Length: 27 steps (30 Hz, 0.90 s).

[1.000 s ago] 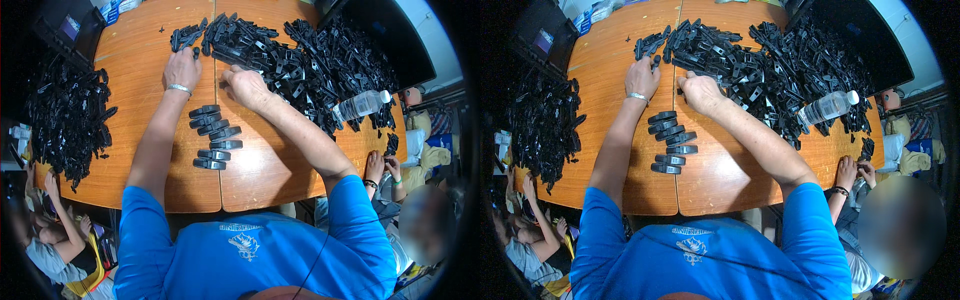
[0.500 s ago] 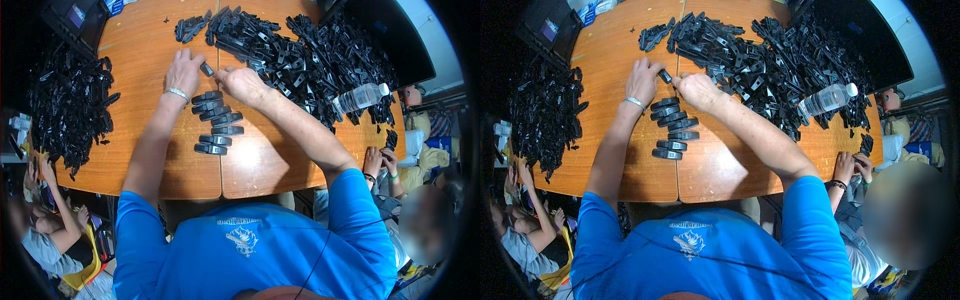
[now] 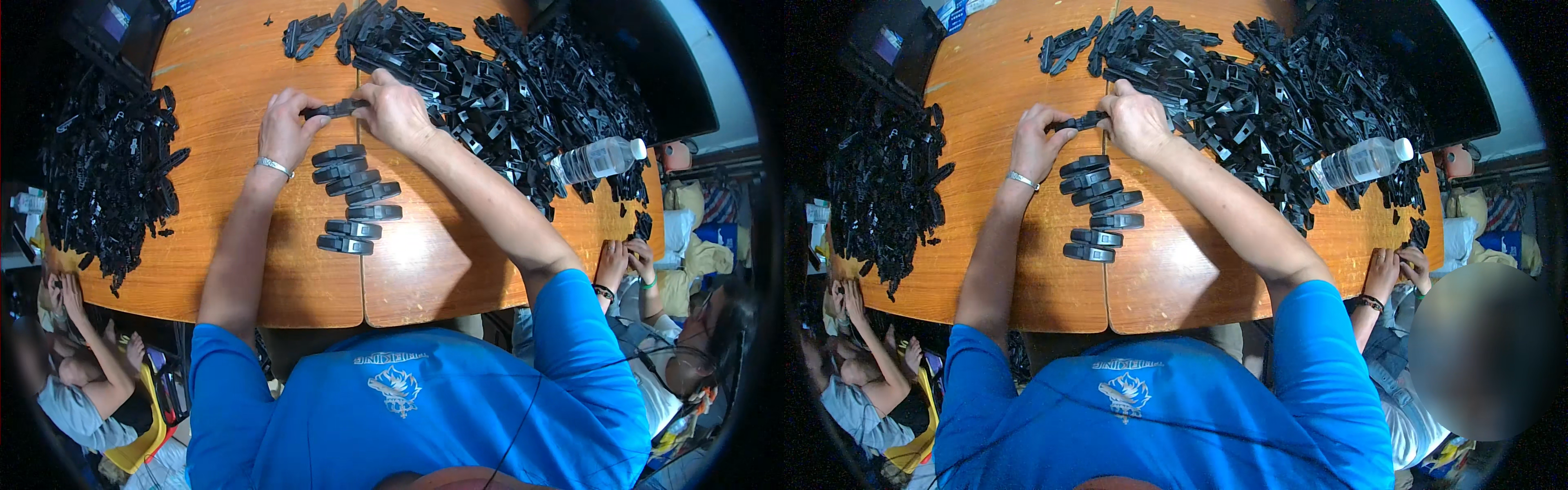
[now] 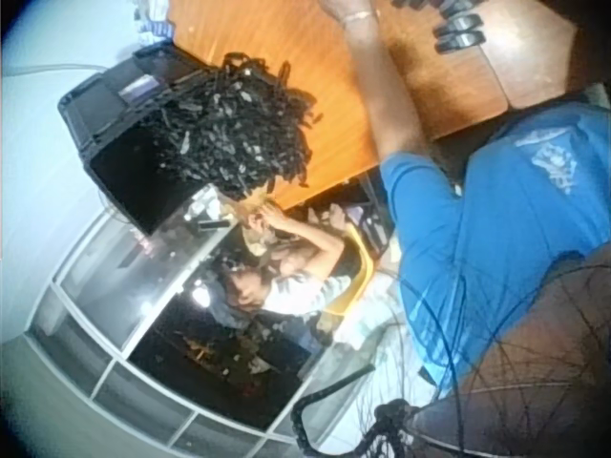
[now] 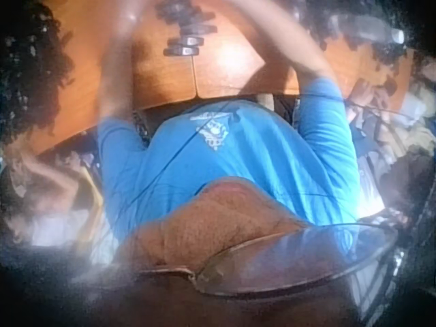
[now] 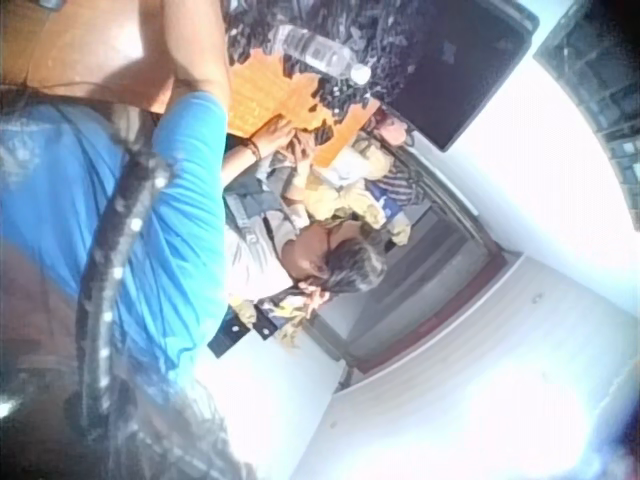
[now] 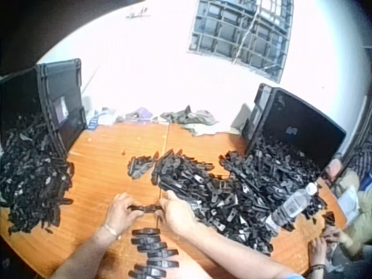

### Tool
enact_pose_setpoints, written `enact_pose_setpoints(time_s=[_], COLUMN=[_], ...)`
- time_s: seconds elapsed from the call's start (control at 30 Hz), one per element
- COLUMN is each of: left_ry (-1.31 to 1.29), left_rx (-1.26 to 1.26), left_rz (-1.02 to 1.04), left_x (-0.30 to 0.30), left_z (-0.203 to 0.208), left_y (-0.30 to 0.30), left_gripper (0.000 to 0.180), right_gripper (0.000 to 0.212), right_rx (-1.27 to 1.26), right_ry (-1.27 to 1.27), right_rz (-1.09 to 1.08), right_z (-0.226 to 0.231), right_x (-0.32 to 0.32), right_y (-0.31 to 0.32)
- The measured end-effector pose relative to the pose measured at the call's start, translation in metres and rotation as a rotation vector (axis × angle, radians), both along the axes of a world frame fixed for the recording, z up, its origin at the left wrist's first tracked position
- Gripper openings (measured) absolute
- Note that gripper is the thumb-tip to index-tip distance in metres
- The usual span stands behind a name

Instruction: The person assembles small plastic components by snapping pieces together by hand and stacking them on the table, then clears the assembled pieces aside and sorts through the remaining loose components.

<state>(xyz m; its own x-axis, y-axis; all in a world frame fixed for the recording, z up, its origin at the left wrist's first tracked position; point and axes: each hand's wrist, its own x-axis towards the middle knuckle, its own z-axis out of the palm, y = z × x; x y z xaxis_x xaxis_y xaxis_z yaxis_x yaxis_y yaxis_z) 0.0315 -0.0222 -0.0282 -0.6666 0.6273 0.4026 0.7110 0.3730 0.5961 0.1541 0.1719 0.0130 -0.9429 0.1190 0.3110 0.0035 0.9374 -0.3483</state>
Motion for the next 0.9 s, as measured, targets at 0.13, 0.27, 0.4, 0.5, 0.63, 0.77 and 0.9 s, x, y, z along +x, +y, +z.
enact_pose_setpoints(time_s=[0.13,0.27,0.4,0.5,0.63,0.77,0.9], left_ry=[-0.011,-0.045,-0.088,-0.085,-0.378,-0.505,-0.249], left_rx=[0.009,0.014,0.042,0.018,-0.093,-0.044,-0.027], left_rz=[-0.004,-0.006,-0.036,-0.039,-0.302,-0.271,-0.095], left_x=[0.000,0.001,-0.002,-0.001,-0.017,-0.028,-0.033], left_z=[-0.002,0.000,-0.002,0.001,0.011,0.015,0.018], left_y=[-0.001,0.004,0.006,0.000,-0.031,-0.023,0.011], left_gripper=[0.021,0.021,0.022,0.024,0.019,0.022,0.026], right_gripper=[0.025,0.032,0.023,0.023,0.023,0.019,0.033], right_rx=[0.022,0.048,0.031,0.070,0.037,0.067,0.110], right_ry=[-0.025,-0.027,0.028,-0.028,-0.263,-0.144,-0.226], right_rz=[0.029,0.177,0.359,0.356,0.279,0.046,0.136], right_z=[-0.005,-0.006,-0.010,0.005,0.041,0.044,0.037], right_x=[-0.012,-0.033,-0.048,-0.041,-0.010,0.029,0.042], right_y=[0.013,0.027,0.023,0.017,0.034,0.069,0.056])
